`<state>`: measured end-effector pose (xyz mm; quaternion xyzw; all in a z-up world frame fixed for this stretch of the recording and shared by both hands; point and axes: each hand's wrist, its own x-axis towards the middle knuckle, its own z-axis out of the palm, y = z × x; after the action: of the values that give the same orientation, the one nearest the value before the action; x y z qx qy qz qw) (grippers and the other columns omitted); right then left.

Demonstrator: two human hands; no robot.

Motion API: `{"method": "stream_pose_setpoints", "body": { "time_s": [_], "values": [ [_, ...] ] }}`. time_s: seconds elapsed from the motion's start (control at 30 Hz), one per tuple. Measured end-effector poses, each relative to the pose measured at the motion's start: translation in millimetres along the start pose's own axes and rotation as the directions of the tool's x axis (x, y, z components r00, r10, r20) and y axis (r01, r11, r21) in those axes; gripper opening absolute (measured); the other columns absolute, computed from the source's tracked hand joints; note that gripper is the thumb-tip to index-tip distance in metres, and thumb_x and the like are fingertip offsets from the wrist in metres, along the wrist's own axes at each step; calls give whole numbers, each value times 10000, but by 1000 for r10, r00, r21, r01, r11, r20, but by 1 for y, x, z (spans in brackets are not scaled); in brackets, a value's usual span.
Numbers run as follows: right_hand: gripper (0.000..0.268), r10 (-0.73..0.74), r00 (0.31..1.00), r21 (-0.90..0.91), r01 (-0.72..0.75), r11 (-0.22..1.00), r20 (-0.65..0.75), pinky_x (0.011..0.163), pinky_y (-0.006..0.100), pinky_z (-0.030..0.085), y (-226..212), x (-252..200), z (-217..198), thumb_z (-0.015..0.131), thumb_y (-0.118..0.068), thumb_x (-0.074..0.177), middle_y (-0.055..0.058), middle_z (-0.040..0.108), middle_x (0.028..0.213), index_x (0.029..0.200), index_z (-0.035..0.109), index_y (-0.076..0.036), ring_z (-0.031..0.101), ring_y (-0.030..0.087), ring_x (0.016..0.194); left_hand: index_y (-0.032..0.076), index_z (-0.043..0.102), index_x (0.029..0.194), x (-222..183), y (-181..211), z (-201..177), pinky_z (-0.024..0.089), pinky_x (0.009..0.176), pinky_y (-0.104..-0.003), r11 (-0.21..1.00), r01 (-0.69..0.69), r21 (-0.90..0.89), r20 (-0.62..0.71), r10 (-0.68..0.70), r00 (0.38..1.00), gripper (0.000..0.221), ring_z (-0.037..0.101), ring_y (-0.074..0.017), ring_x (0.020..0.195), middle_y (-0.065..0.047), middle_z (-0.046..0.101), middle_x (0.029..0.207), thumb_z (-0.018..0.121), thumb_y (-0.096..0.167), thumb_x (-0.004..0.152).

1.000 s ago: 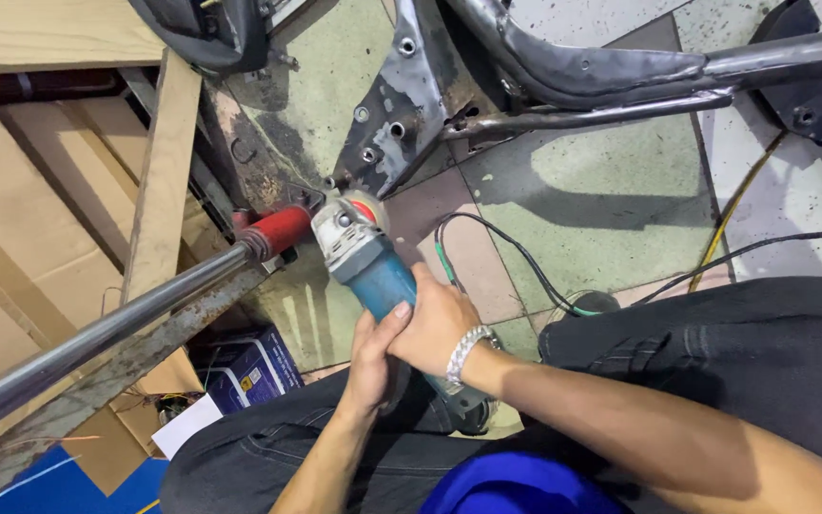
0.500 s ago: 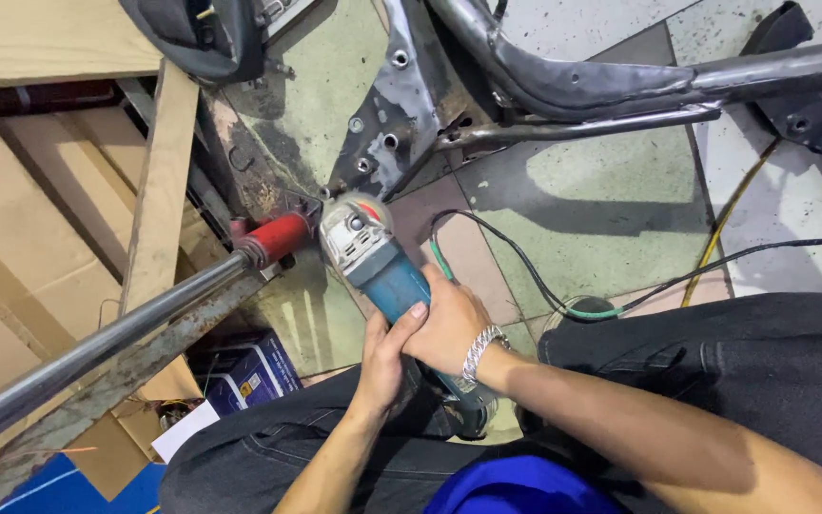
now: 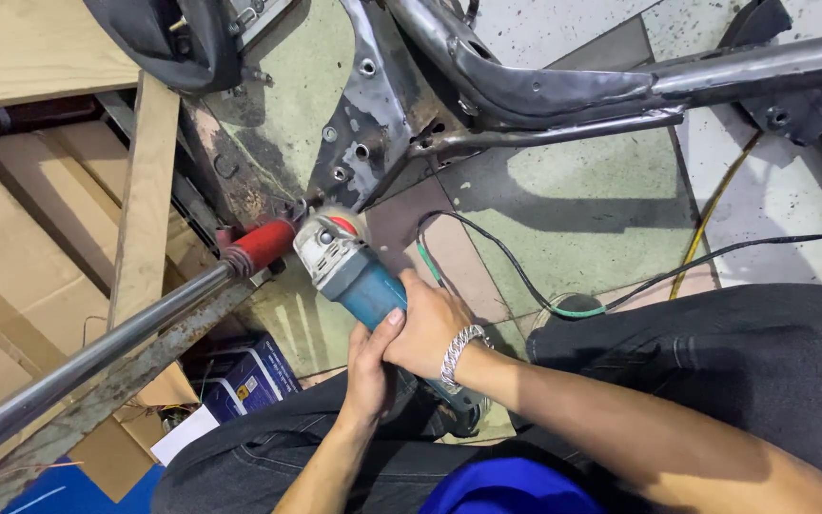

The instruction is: Grinding a motorcycle frame using an electric angle grinder

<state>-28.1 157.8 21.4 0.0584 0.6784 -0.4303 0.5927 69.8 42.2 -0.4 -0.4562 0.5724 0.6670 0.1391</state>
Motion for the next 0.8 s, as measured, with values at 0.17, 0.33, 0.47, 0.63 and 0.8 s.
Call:
{"method": "stream_pose_setpoints", "body": {
  "time_s": [0.17, 0.33, 0.47, 0.63, 0.8],
  "values": [
    [511, 26, 1000, -2, -26, 1000, 3, 1028, 554, 512, -1, -6, -4, 576, -319, 790, 211, 712, 1163, 1268, 513, -148, 642, 459, 1190, 53, 741, 1061, 0, 4, 4, 563, 654, -340, 1000, 16, 11, 30, -17, 999, 310, 697, -176, 749, -94, 737, 864, 733, 274, 843],
    [496, 43, 999, -13, -43, 999, -13, 1032, 577, 502, -5, -15, -9, 573, -309, 807, 242, 706, 1165, 1268, 520, -136, 638, 487, 1180, 61, 742, 1113, -1, 3, 8, 558, 728, -340, 999, 12, 39, 88, -15, 996, 334, 675, -167, 820, -82, 738, 947, 719, 265, 849],
    [495, 65, 998, -53, -65, 996, -16, 1045, 567, 504, -11, -19, -13, 522, -337, 812, 224, 710, 1180, 1273, 514, -157, 641, 465, 1191, 62, 721, 1137, 0, -3, 8, 564, 775, -348, 1000, -11, -10, 98, 12, 995, 352, 684, -172, 859, -86, 741, 974, 740, 256, 843],
    [496, 75, 996, -71, -78, 994, -50, 1015, 534, 533, -2, -11, -5, 534, -366, 795, 202, 719, 1146, 1256, 523, -185, 662, 443, 1167, 75, 720, 1167, 7, -9, 3, 565, 785, -340, 1000, 9, -17, 106, -7, 994, 370, 687, -166, 904, -66, 735, 997, 750, 269, 854],
    [543, 79, 993, -38, -83, 996, -93, 1011, 531, 537, -3, -10, 1, 613, -323, 755, 193, 734, 1112, 1280, 540, -207, 666, 431, 1164, 65, 707, 1188, 8, -5, 3, 567, 809, -363, 1000, 14, 4, 139, -14, 990, 423, 661, -170, 931, -71, 722, 1021, 782, 289, 837]
  ]
}}
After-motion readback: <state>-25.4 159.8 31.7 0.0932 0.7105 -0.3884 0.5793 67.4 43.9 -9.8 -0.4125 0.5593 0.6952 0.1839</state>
